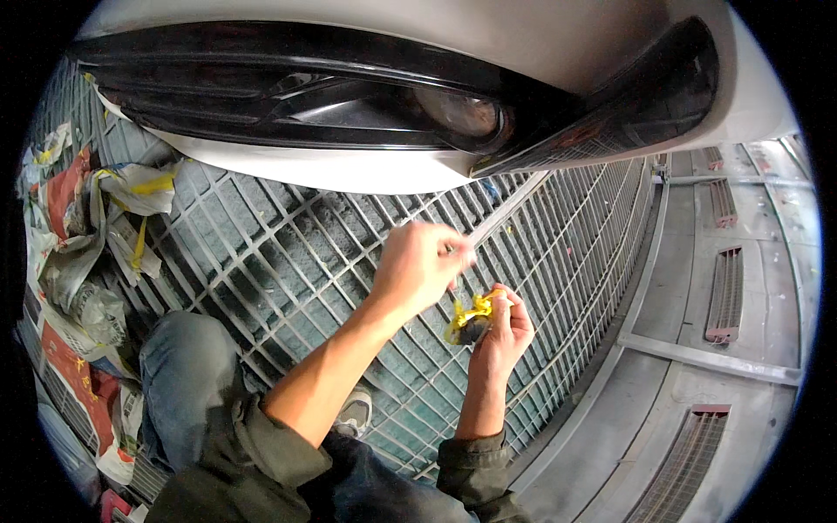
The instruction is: The person applies yellow masking tape along the edges of a white car bumper, carefully smoothing it down to cover the black trim. They repeatedly tear off pieces of tape and press them onto the bumper's contours.
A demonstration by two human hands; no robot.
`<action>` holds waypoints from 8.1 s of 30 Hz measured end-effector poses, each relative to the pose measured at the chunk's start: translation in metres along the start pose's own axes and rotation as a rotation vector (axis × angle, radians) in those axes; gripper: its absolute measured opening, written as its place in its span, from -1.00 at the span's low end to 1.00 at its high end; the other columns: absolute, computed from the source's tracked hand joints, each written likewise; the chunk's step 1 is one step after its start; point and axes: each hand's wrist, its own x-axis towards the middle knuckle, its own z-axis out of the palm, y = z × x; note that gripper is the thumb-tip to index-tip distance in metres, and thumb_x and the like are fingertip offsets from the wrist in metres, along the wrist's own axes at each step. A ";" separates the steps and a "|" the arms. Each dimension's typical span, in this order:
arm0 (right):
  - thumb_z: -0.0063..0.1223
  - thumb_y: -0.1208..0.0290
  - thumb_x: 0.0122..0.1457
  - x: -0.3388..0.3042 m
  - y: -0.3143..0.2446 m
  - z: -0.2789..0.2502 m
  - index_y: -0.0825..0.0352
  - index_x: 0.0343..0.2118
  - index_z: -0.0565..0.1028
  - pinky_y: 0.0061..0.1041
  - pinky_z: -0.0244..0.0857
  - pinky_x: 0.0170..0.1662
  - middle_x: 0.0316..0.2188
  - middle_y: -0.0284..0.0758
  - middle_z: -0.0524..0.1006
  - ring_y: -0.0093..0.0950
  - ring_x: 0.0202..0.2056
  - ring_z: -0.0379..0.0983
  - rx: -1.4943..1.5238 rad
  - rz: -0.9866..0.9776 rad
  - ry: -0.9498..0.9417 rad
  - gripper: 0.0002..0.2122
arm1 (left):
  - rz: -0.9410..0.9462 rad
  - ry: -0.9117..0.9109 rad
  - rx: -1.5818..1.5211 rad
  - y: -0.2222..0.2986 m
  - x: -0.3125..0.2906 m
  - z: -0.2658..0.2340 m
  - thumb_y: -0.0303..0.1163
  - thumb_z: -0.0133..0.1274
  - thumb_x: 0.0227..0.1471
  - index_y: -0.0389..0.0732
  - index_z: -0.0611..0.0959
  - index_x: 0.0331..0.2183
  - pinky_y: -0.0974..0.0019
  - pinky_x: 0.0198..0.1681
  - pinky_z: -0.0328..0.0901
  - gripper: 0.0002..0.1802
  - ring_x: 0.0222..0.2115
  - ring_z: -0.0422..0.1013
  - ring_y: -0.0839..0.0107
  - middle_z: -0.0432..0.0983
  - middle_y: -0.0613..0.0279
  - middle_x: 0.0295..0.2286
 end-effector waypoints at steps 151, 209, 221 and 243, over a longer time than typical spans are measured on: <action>-0.22 0.32 0.23 -0.045 -0.009 0.016 0.33 -0.36 0.37 -0.55 0.21 -0.44 -0.49 -0.37 0.36 -0.54 -0.48 0.27 0.486 0.473 -0.104 -0.81 | 0.250 0.289 0.080 0.025 0.045 0.019 -0.48 -0.02 -0.06 -0.49 0.47 -0.16 0.09 -0.53 0.38 -0.62 -0.60 0.51 -0.02 0.48 -0.20 -0.67; -0.17 0.28 0.21 -0.051 -0.001 0.026 0.36 -0.33 0.37 -0.55 0.25 -0.40 -0.48 -0.36 0.38 -0.53 -0.48 0.30 0.500 0.514 -0.158 -0.79 | 0.206 0.255 0.049 0.011 0.052 0.029 -0.49 0.03 -0.11 -0.45 0.43 -0.06 0.14 -0.51 0.39 -0.50 -0.61 0.51 0.07 0.48 -0.09 -0.68; -0.22 0.36 0.20 -0.045 0.000 0.035 0.41 -0.33 0.41 -0.58 0.30 -0.42 -0.50 -0.35 0.45 -0.54 -0.53 0.36 0.385 0.569 -0.019 -0.78 | 0.154 0.209 0.339 0.032 0.047 0.031 -0.44 0.10 -0.09 -0.50 0.43 -0.08 0.11 -0.47 0.45 -0.49 -0.53 0.52 -0.01 0.52 -0.19 -0.58; -0.18 0.30 0.17 -0.052 -0.007 0.041 0.37 -0.40 0.39 -0.55 0.24 -0.42 -0.54 -0.36 0.37 -0.54 -0.51 0.31 0.468 0.561 -0.146 -0.79 | 0.165 0.249 0.133 0.016 0.050 0.020 -0.50 0.03 -0.10 -0.49 0.41 -0.05 0.17 -0.53 0.44 -0.48 -0.61 0.52 0.10 0.50 -0.12 -0.66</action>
